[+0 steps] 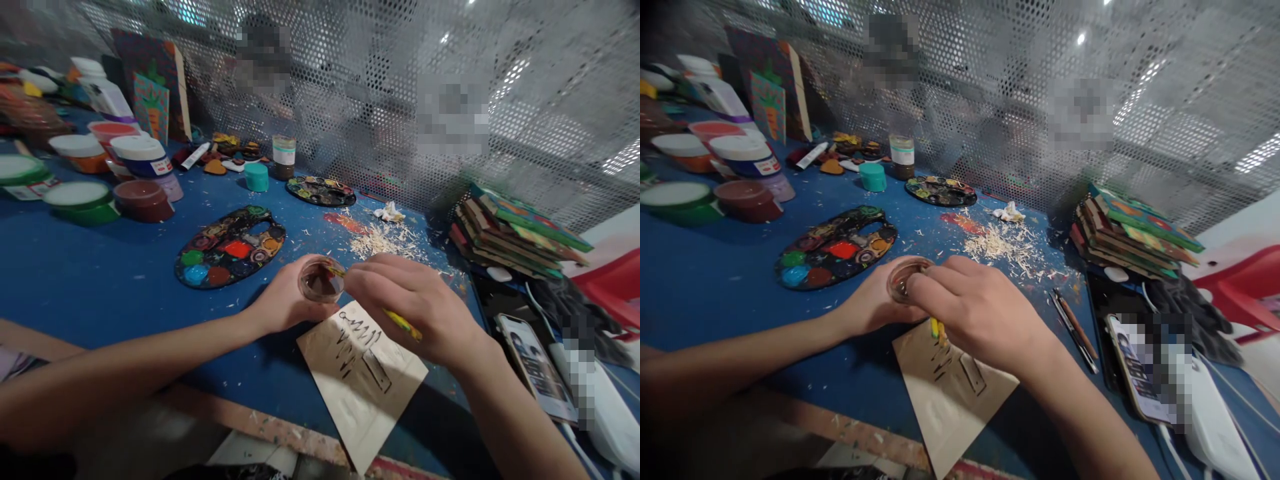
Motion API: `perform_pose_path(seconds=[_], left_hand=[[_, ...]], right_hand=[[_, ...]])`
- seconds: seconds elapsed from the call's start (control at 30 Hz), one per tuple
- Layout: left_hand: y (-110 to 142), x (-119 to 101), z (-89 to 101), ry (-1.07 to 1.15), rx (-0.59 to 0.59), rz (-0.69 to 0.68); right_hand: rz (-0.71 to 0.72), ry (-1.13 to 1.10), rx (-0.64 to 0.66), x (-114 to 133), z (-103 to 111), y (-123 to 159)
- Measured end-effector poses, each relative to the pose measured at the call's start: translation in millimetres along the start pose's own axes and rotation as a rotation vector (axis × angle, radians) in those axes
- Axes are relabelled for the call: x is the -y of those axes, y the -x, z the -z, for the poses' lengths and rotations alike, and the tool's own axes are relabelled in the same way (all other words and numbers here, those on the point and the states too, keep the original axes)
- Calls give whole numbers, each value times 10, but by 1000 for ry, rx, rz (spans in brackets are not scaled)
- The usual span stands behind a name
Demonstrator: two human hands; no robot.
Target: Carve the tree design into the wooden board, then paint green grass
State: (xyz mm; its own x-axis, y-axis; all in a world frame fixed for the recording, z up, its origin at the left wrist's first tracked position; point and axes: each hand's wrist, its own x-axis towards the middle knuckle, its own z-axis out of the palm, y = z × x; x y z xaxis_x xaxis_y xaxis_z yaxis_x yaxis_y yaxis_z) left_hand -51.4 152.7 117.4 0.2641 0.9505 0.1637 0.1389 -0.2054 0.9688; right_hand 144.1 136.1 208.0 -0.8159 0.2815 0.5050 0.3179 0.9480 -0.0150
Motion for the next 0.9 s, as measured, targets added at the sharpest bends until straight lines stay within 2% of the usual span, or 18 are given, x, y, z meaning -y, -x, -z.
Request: perform_pose_path(seconds=[0.07,0.13,0.33,0.43,0.67,0.9], left_hand=[[-4,7,11,-9,-10,-10],[-4,16,9,-26,-32,-15],[-24,56,-47,-11,-130,-12],[-32,40,-48,21,-137,-14],[48,-46,-67,66,-148,-41],[63,-51,-114,137,-167,-23]], right_hand=[[-12,-7,-24,-14,-38,0],[-85,-11,-95,-26,-75,5],[-526,-268,-360,-20,-110,29],[-657,-370,-449,13,-112,15],[-800,-501,-596,24,-190,-49],[-825,-619,-732,83,-373,-74]])
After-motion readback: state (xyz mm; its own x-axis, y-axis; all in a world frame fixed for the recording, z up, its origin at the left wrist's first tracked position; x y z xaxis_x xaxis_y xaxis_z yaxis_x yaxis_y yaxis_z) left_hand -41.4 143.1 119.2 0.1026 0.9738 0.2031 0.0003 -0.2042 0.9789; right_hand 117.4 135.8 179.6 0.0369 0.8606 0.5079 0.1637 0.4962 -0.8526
